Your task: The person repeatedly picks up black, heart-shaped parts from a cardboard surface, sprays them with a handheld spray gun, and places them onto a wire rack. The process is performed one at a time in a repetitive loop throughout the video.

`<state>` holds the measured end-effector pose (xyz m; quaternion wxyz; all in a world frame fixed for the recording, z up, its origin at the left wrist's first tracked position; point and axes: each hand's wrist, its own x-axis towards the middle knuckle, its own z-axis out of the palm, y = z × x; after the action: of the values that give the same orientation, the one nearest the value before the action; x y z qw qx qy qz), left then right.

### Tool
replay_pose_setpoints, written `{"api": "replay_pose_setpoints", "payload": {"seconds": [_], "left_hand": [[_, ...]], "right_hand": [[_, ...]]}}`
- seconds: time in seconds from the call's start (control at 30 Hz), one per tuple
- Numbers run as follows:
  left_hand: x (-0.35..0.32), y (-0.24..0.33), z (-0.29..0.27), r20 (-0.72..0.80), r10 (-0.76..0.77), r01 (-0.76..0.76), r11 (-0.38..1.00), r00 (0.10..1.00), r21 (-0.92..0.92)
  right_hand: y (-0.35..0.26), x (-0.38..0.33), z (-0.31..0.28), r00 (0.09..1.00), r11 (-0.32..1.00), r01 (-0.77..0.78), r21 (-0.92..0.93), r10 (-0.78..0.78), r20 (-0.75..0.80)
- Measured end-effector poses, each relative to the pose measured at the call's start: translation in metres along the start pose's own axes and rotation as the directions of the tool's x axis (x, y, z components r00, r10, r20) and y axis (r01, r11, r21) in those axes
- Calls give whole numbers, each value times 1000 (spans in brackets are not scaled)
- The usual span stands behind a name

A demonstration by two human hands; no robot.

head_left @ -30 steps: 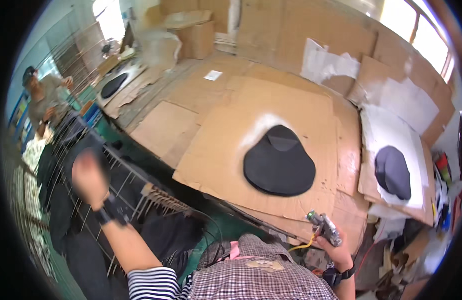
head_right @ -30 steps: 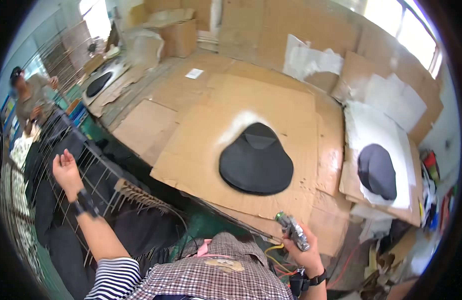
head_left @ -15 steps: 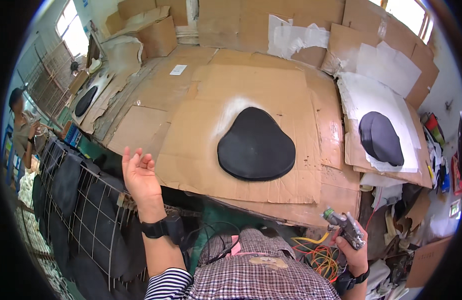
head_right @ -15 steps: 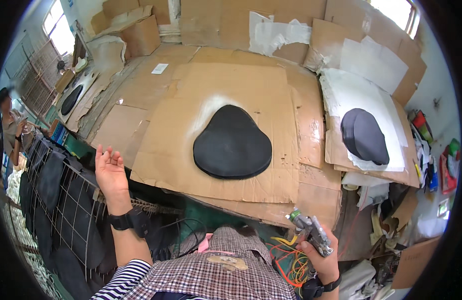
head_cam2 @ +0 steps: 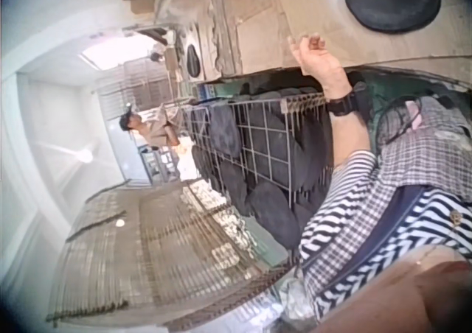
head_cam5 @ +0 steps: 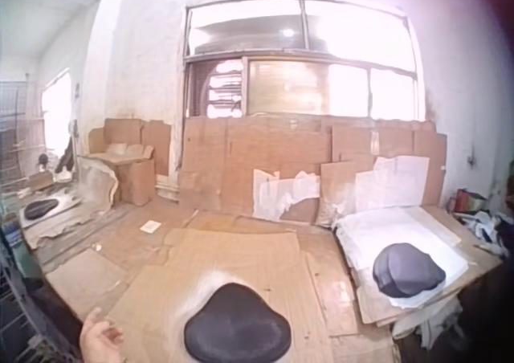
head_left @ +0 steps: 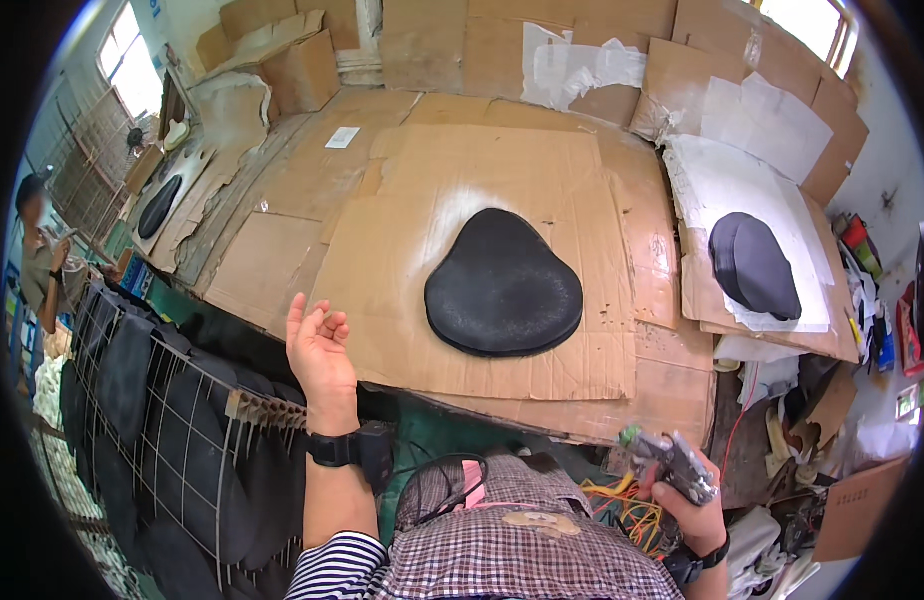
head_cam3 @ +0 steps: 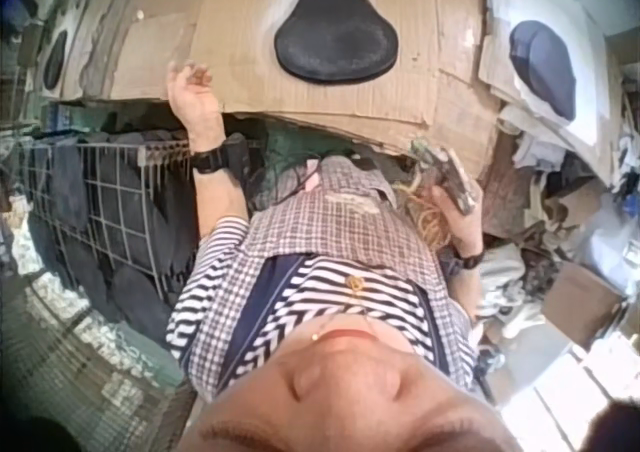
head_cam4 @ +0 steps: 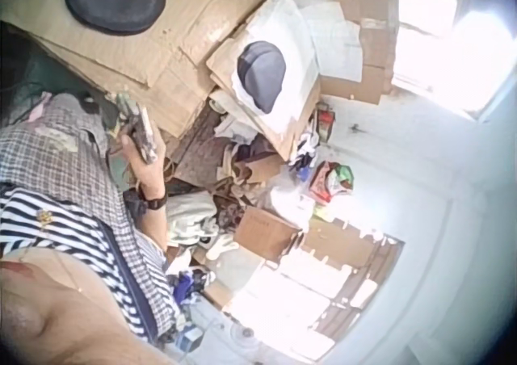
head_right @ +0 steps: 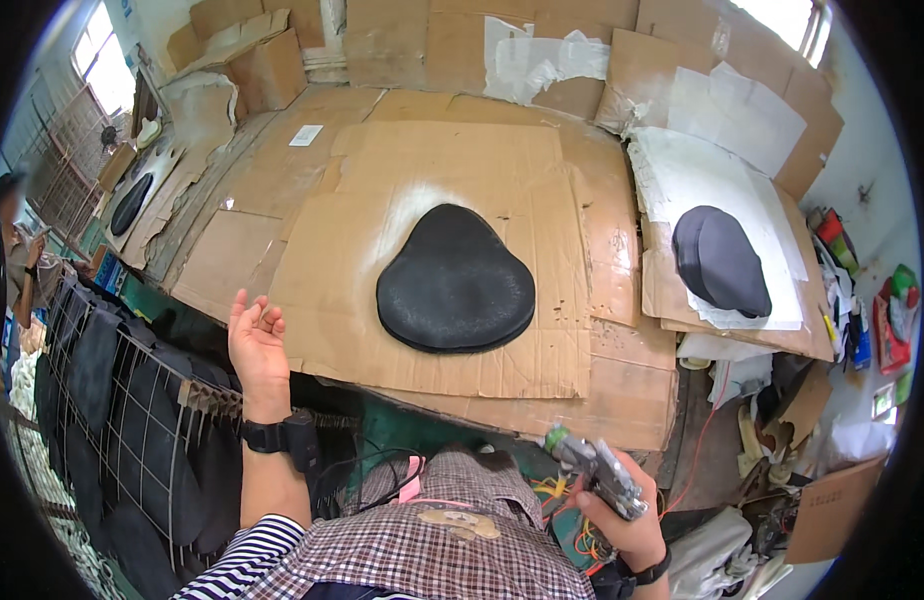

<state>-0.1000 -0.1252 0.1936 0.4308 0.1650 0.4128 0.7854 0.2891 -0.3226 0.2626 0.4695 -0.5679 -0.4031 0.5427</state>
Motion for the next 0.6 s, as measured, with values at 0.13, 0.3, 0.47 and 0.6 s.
{"api": "replay_pose_setpoints", "payload": {"seconds": [0.13,0.3,0.47,0.6], "left_hand": [[-1,0,-3,-13,-4,4,1000,1000,13],[5,-2,-17,-47,-10,12,999,999,43],[12,-7,-25,-71,-26,28,999,997,34],[18,-15,-30,-80,-41,45,998,996,39]], "right_hand": [[-6,18,13,979,992,121,27,-114,-171],[-11,8,-7,952,986,102,-130,-135,-275],[-6,-18,-17,959,981,55,-185,-103,-264],[-3,-24,-15,997,988,11,-154,-22,-71]]}}
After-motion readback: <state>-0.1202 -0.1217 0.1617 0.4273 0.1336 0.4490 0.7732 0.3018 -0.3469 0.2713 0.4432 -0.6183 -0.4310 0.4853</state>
